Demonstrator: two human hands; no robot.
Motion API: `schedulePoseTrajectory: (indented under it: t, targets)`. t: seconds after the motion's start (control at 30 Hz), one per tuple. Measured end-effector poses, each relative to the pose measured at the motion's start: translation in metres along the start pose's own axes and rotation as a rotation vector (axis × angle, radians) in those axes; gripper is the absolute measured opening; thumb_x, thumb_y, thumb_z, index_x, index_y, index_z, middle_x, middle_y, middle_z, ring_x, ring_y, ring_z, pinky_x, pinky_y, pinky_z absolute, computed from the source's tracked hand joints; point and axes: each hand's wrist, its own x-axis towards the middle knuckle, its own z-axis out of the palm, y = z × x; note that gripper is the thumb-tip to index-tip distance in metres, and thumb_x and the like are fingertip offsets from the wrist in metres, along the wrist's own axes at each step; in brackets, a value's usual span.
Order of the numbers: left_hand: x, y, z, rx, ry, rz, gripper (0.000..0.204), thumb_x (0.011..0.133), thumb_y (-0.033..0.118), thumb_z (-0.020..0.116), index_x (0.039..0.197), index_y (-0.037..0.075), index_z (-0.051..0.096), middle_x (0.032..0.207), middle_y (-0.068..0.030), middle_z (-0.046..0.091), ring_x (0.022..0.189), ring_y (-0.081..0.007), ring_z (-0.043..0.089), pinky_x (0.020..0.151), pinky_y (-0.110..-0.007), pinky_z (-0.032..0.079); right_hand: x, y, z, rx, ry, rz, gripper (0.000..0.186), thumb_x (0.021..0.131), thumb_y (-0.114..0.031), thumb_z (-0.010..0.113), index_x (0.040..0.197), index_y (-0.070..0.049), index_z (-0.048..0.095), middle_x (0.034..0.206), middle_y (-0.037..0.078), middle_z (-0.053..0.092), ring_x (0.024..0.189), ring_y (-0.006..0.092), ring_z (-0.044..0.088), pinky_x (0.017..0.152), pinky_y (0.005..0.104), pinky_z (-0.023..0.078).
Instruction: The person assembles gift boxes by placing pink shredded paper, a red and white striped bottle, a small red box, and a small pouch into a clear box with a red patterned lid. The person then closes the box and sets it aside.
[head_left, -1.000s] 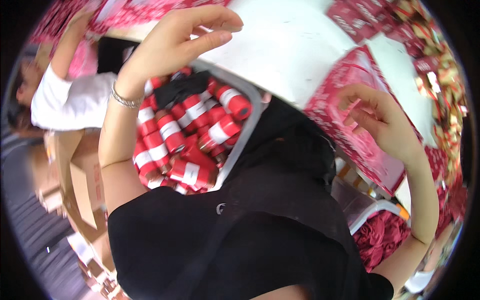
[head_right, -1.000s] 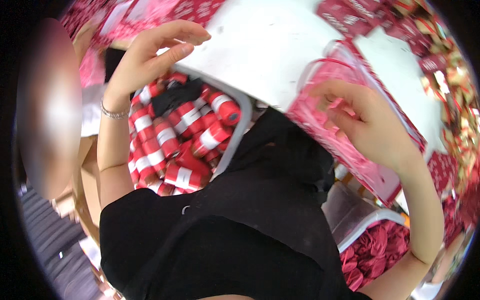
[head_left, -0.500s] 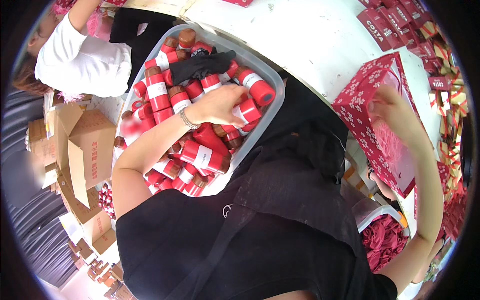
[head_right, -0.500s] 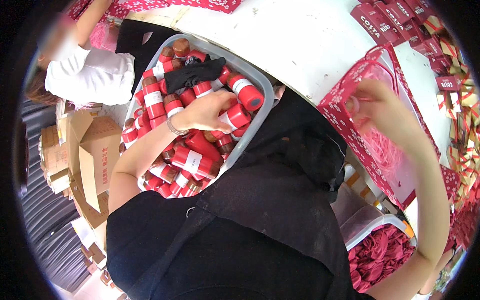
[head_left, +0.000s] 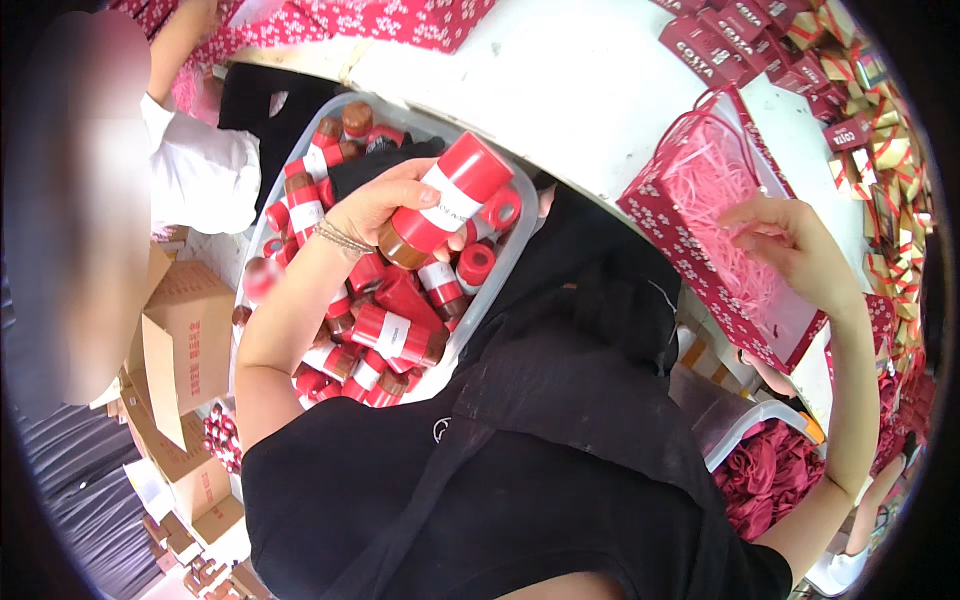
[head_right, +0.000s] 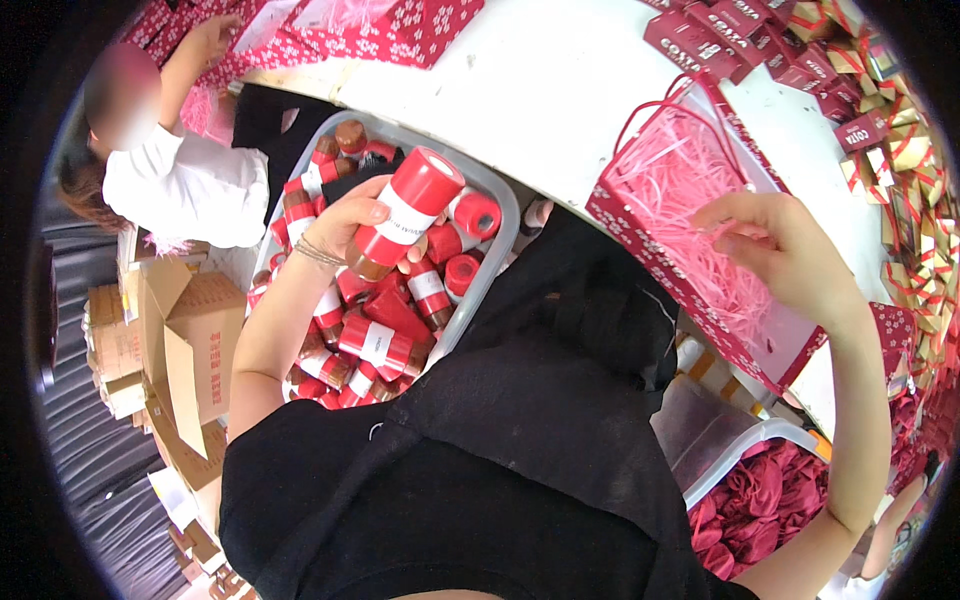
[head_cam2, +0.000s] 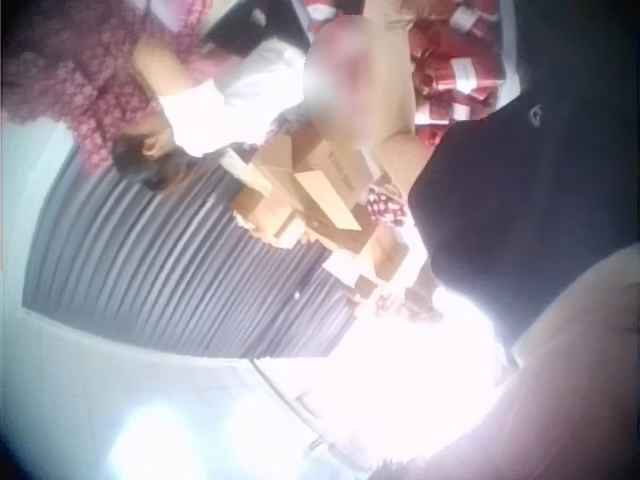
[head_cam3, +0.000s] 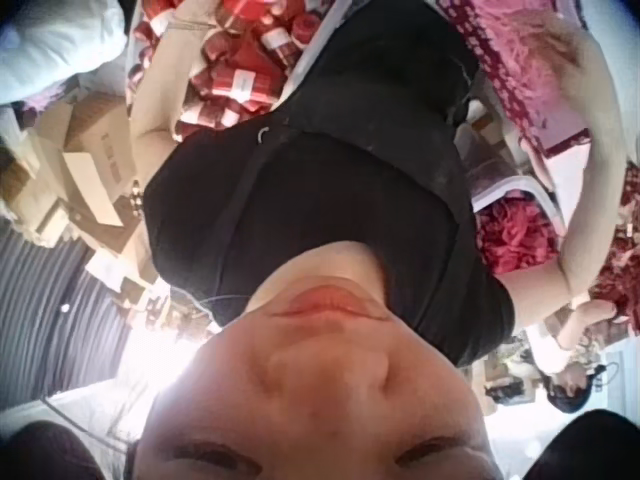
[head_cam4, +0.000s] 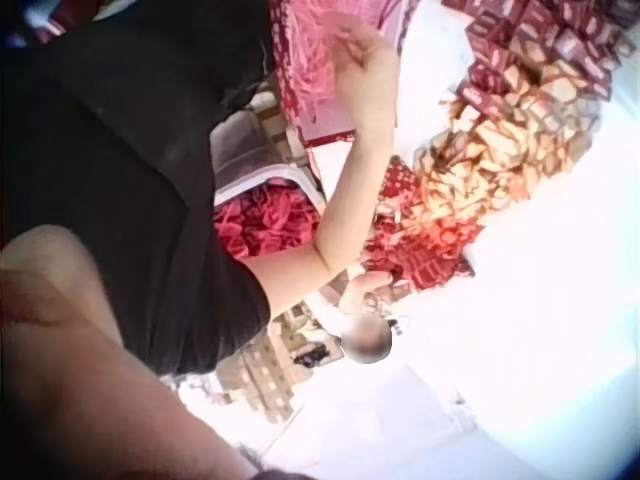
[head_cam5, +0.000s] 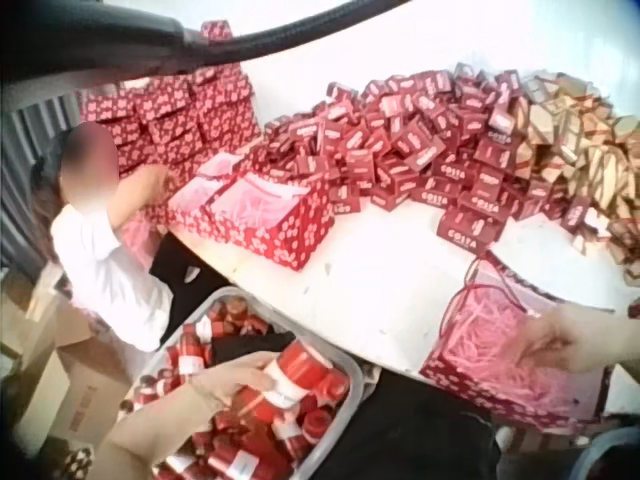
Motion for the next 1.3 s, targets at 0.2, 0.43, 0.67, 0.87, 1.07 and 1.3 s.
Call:
schedulePoseTrajectory:
  t: [0.2, 0.43, 0.67, 0.87, 1.07, 1.3]
  targets:
    - [0.053, 0.067, 0.119, 1.896, -0.105, 1.055, 0.048, 0.063, 0.008, 0.079, 0.108, 0.009, 0.063, 0.102, -0.0058, 0.067, 0.100, -0.0258, 0.063, 0.091, -0.040, 0.046, -0.007, -0.019, -0.006, 0.352, 0.132, -0.011, 0.029, 0.097, -0.019, 0.053, 0.114, 0.002, 0.061, 0.107, 0.011, 0.066, 0.098, 0.0184, 0.063, 0.091, 0.0326, 0.050]
    - [0.140, 0.039, 0.181, 1.750, -0.415, 1.971, 0.025, 0.072, 0.011, 0.071, 0.094, 0.019, 0.066, 0.097, -0.0022, 0.064, 0.091, -0.0205, 0.062, 0.100, -0.057, 0.044, -0.021, -0.025, 0.019, 1.565, -0.101, -0.243, 0.066, 0.098, -0.057, 0.034, 0.141, -0.006, 0.040, 0.129, 0.012, 0.057, 0.117, 0.0235, 0.057, 0.098, 0.0425, 0.048]
    - [0.161, 0.049, 0.162, 1.690, 0.087, 1.654, 0.049, 0.069, -0.002, 0.069, 0.117, 0.008, 0.061, 0.116, -0.0124, 0.059, 0.109, -0.0299, 0.057, 0.096, -0.043, 0.045, -0.039, -0.010, 0.015, 1.336, 0.270, 0.004, 0.055, 0.085, -0.017, 0.068, 0.130, 0.002, 0.044, 0.115, 0.013, 0.061, 0.103, 0.0218, 0.063, 0.092, 0.0374, 0.052]
    - [0.218, 0.059, 0.144, 1.660, -0.242, 0.935, 0.045, 0.070, 0.003, 0.063, 0.115, 0.004, 0.062, 0.124, -0.0158, 0.059, 0.115, -0.0278, 0.057, 0.095, -0.035, 0.045, -0.002, 0.001, 0.020, 1.244, 0.169, 0.439, 0.053, 0.075, -0.014, 0.075, 0.119, 0.000, 0.048, 0.100, 0.013, 0.061, 0.084, 0.0207, 0.066, 0.070, 0.0369, 0.057]
    - [0.228, 0.039, 0.142, 1.304, 0.232, 0.885, 0.018, 0.088, 0.006, 0.052, 0.097, -0.001, 0.066, 0.078, -0.0106, 0.068, 0.069, -0.0139, 0.060, 0.066, -0.028, 0.048, 0.027, -0.013, 0.040, 1.174, 0.475, 0.528, 0.053, 0.072, -0.007, 0.077, 0.115, -0.001, 0.047, 0.102, 0.013, 0.058, 0.085, 0.0227, 0.063, 0.066, 0.0371, 0.055]
    - [0.229, 0.029, 0.139, 1.150, 0.236, 0.817, 0.018, 0.092, 0.004, 0.048, 0.097, -0.001, 0.064, 0.085, -0.0075, 0.067, 0.076, -0.0125, 0.057, 0.071, -0.027, 0.047, 0.009, -0.005, 0.036, 1.444, 0.337, 0.486, 0.046, 0.079, -0.008, 0.070, 0.119, -0.001, 0.048, 0.105, 0.012, 0.060, 0.092, 0.0233, 0.063, 0.081, 0.0393, 0.053]
